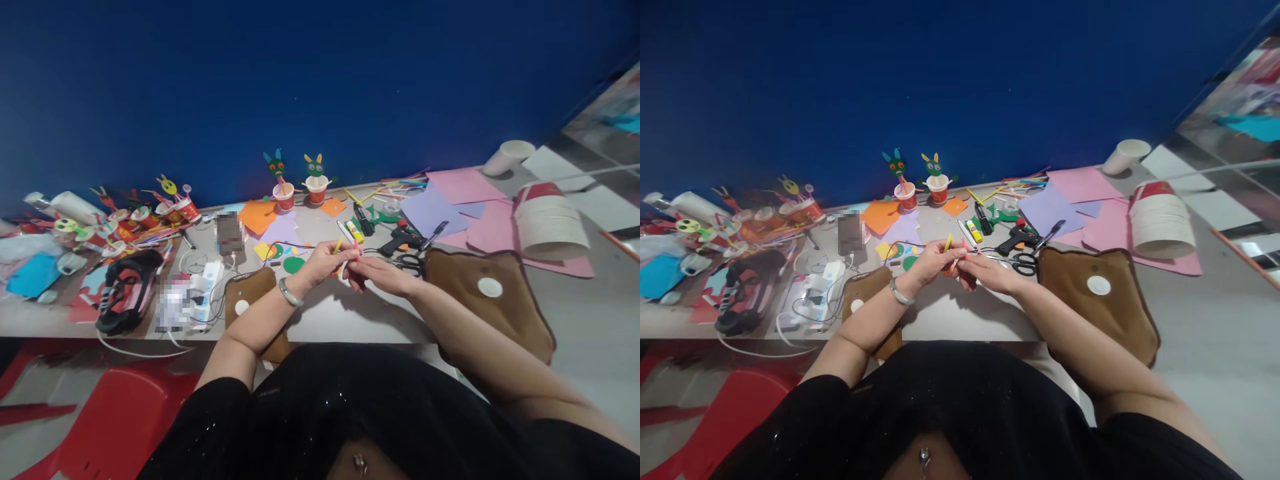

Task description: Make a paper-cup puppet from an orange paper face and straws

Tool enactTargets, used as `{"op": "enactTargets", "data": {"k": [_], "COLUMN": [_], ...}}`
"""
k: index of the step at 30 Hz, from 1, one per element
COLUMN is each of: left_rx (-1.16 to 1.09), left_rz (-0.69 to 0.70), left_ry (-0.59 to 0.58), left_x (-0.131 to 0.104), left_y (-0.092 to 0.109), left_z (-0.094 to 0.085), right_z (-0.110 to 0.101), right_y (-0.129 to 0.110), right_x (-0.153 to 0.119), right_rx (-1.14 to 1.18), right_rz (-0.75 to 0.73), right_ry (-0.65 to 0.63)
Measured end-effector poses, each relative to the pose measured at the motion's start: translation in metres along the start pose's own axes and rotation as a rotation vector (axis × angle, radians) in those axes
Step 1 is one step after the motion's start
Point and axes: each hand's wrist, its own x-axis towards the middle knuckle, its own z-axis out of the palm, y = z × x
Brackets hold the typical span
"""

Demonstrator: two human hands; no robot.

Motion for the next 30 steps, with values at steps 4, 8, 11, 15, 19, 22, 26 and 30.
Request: {"op": "enactTargets", "data": {"k": [4,8,11,15,19,22,26,30], "left_rx": [-0.03,-0.014,-0.021,0.045,0.079,0.078,0.084,0.038], "left_rz": [0.008,0.052,0.06,0.005,-0.04,-0.029,-0.036,-0.049], "left_ry": [0.076,0.169,0.197,0.181,0.128,0.109,0.065,0.016], "left_x": [0.003,0.008,0.012,0.015,0.013,0.01,0.004,0.003], "left_y": [-0.005,-0.004,-0.003,-0.008,-0.015,-0.015,-0.01,-0.01], "left_z": [-0.003,-0.014,-0.024,-0.03,-0.027,-0.025,-0.023,-0.022], "right_z": [-0.002,-0.004,0.001,0.006,0.006,0.005,0.003,0.002], "right_y": [0.002,0.004,0.006,0.003,-0.003,-0.004,-0.001,0.006], "right_x": [0.004,0.006,0.012,0.023,0.028,0.027,0.024,0.021], "right_rx": [-0.2,-0.256,-0.154,-0.134,-0.21,-0.273,-0.318,-0.466], "right_rz": [-0.052,-0.063,-0.081,-0.166,-0.177,-0.21,-0.272,-0.321], "right_ry": [0.086,0.41,0.593,0.717,0.682,0.675,0.662,0.694]}}
